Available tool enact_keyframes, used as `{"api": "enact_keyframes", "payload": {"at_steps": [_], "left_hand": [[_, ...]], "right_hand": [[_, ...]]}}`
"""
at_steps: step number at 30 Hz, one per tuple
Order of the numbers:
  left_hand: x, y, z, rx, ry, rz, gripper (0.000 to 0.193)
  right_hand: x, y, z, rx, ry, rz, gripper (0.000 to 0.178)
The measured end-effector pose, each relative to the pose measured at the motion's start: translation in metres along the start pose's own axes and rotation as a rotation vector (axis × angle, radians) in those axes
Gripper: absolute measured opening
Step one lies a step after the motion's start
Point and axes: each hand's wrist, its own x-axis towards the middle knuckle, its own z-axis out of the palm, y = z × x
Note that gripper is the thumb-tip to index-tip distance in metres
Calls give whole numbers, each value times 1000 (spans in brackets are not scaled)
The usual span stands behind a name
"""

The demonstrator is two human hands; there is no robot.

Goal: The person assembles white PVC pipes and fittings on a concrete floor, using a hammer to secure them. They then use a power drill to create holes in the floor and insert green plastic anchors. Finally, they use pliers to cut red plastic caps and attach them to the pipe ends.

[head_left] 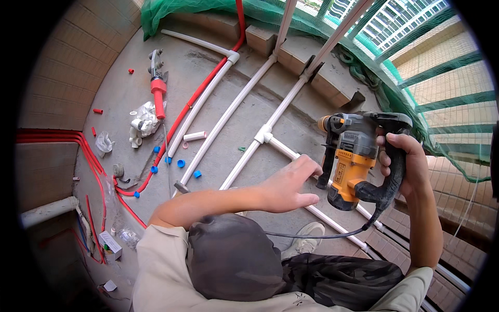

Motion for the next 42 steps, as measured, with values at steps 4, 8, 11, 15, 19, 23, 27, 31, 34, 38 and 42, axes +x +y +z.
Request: {"api": "enact_keyframes", "payload": {"at_steps": [4, 8, 11, 15, 19, 23, 27, 31, 34, 38, 42], "left_hand": [[-1, -79, 12, -188, 117, -444, 71], [48, -131, 39, -508, 184, -533, 74], [64, -112, 65, -1169, -113, -420, 59], [72, -63, 73, -1605, 100, -233, 42], [87, -55, 39, -1594, 230, -84, 26], [122, -43, -14, -1581, 404, -82, 18], [149, -50, -47, -1641, 504, -138, 16], [169, -64, -57, -1729, 503, -166, 17], [174, -79, -60, -1770, 528, -182, 16], [179, -93, -63, -1811, 527, -200, 16], [182, -96, -67, -1834, 541, -220, 16]], "right_hand": [[-16, 15, 2, -154, 97, -28, 23], [-56, 19, 39, -320, 65, -155, 33], [-72, 16, 51, -334, 63, -129, 40], [-90, 7, 56, -343, 157, -176, 55], [-82, -32, 78, -400, 140, -247, 60], [-49, -79, 99, -558, 80, -306, 58], [-2, -114, 136, -760, 93, -305, 57], [29, -130, 160, -906, 136, -287, 54], [48, -131, 174, -946, 95, -277, 47], [74, -132, 176, -989, 124, -284, 46], [85, -135, 179, -1060, 84, -224, 50]]}}
